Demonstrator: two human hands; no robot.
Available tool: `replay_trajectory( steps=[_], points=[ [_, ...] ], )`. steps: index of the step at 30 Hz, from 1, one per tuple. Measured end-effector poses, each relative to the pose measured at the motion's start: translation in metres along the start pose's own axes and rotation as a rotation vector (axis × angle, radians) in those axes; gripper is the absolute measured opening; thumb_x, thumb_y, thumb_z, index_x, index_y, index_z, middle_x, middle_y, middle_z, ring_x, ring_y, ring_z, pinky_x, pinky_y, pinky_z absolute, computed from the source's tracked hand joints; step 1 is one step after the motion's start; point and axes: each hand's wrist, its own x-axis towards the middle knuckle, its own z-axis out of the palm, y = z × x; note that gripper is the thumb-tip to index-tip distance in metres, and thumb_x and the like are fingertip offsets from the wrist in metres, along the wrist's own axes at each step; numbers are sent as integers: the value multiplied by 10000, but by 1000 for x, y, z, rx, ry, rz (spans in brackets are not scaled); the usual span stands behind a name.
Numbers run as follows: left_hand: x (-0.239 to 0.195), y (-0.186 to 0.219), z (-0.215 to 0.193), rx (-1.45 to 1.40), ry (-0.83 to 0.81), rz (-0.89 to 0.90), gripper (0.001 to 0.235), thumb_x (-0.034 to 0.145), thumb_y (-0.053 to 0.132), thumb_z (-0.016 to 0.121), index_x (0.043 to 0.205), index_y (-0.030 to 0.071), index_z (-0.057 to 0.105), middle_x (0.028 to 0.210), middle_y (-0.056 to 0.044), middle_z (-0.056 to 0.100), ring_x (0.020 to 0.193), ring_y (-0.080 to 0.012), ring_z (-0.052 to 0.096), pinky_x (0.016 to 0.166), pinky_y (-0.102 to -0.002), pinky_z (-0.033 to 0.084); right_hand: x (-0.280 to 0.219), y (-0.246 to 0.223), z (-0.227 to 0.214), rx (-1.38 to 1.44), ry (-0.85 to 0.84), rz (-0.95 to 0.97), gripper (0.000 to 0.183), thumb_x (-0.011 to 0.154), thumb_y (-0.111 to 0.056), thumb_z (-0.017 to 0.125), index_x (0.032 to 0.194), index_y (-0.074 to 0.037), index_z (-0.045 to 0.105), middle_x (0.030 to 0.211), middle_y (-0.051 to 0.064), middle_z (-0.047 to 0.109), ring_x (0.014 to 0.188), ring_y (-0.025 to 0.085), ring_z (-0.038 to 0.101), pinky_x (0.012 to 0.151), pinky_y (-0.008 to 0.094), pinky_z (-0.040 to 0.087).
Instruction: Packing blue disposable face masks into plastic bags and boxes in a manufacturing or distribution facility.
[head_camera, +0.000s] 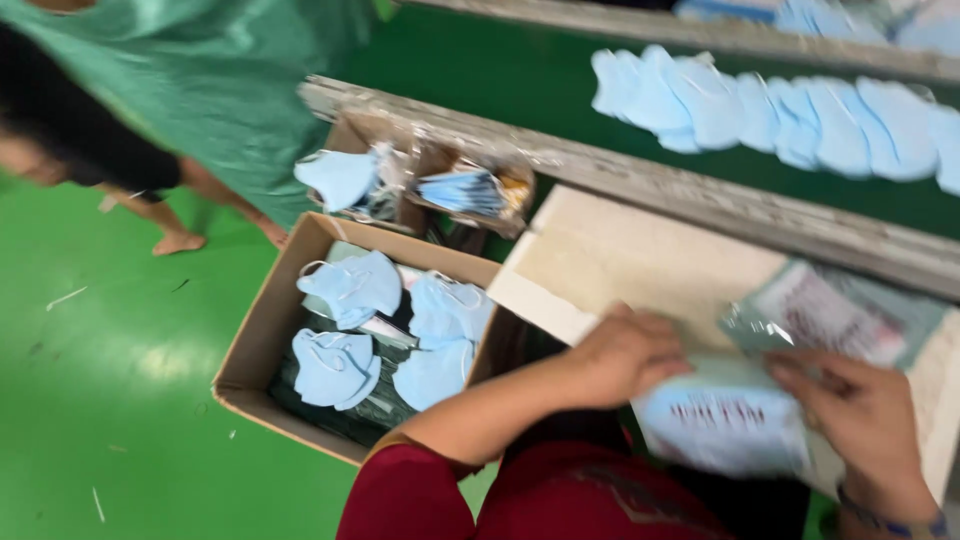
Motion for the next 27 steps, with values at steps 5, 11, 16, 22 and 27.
replay_trajectory(
  steps=[5, 11, 16, 22, 27],
  points=[
    [21, 24, -24, 55, 209, -6, 304, 833, 291, 671, 1049, 82, 716, 1044, -89, 669, 1059, -286, 602, 867, -417, 381, -2, -57, 21, 25, -46, -159, 160, 814, -134, 792, 927, -20, 787, 625, -10, 589, 557, 68, 422, 485, 290, 304],
    [14, -35, -63, 481, 93, -155, 189, 975, 262, 603, 951, 105, 706, 966, -91, 714, 1004, -279, 674, 898, -458, 459, 25, -34, 34, 112, -70, -156, 175, 901, -44, 720, 1071, -11, 745, 925, 90, 682, 834, 128, 621, 754, 263, 489],
    [-9, -213, -308, 640, 474, -460, 288, 1051, 284, 470, 1031, 75, 667, 910, -147, 682, 847, -297, 665, 791, -475, 524, 59, -65, 16, 228, -50, -210, 292, 984, -50, 604, 1271, -2, 627, 1213, 105, 680, 1113, 166, 667, 963, 308, 529],
    [25, -177, -328, 317, 1091, -106, 186, 1022, 188, 627, 1131, 39, 608, 982, -88, 698, 844, -205, 682, 775, -358, 569, 143, -61, 36, 222, 68, -413, 280, 1013, -93, 676, 1278, -4, 683, 1298, 90, 650, 1144, 163, 650, 983, 286, 536],
    [108, -276, -194, 385, 339, -583, 480, 928, 540, 688, 1076, 91, 769, 1041, -146, 760, 979, -295, 709, 904, -415, 570, 267, -15, 97, 203, 240, -452, 311, 986, -124, 714, 1271, -3, 690, 1246, 122, 651, 1092, 183, 648, 906, 317, 576]
  ],
)
